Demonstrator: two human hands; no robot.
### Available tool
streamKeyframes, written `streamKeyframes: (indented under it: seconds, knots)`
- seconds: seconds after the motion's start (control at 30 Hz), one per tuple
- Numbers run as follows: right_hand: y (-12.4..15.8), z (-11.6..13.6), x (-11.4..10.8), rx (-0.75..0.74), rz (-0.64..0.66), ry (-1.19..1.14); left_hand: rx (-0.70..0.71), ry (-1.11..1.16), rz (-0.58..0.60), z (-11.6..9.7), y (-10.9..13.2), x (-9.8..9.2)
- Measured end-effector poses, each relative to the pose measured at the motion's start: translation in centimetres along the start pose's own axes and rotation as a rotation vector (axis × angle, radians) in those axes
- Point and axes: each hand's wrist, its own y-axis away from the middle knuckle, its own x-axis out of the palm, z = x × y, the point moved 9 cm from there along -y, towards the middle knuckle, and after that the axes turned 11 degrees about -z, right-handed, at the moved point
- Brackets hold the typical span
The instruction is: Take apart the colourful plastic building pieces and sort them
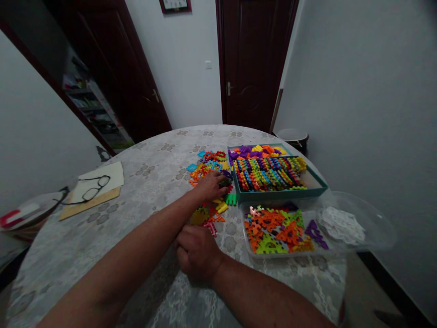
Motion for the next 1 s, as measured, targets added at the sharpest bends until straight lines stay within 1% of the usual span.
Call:
streamKeyframes:
  seconds: [0.1, 0.33, 0.43, 0.5, 0.6, 0.67, 0.7, 0.77, 0.87, 0.93, 1.0]
  knots:
    - [0.0, 0.2, -0.5, -0.005, -0.048, -0.05, -0.008, 0.009, 0.004, 0.0, 2.5, -0.8]
    - [-0.1, 0.4, -1.2, -0.021, -0.102, -0.089, -0.031, 0.037, 0.017, 0.7, 8.8, -2.5]
    - [0.0, 0.8, -1.4, -0.063, -0.108, -0.073, -0.053, 0.048, 0.023, 1.4, 11.2, -3.4]
    - [0.1, 1.7, -1.1, -0.134, -0.082, -0.04, -0.045, 0.062, 0.003, 1.7, 12.2, -4.3]
    - [1.0, 4.0, -0.1, -0.33, 0.012, 0.025, 0.007, 0.098, -0.079, 1.3, 12.0, -5.9]
    - [1.7, 5.5, 0.4, -0.45, 0.064, 0.048, 0.064, 0.13, -0.113, 0.3, 10.8, -6.7]
    - [2.0, 6.1, 0.6, -0.492, 0.075, 0.047, 0.101, 0.141, -0.107, -0.6, 10.0, -6.7]
    - [2.5, 7.2, 0.6, -0.554, 0.08, 0.026, 0.184, 0.13, -0.055, -2.7, 8.5, -6.0]
    - [2.9, 8.0, 0.7, -0.61, 0.091, -0.012, 0.255, 0.05, 0.05, -5.5, 6.7, -3.9]
    - [2.9, 8.1, 0.8, -0.613, 0.109, -0.011, 0.273, 0.004, 0.1, -6.6, 6.2, -2.4]
    - [2.9, 8.0, 0.9, -0.606, 0.116, 0.003, 0.278, -0.014, 0.118, -7.0, 6.2, -1.3]
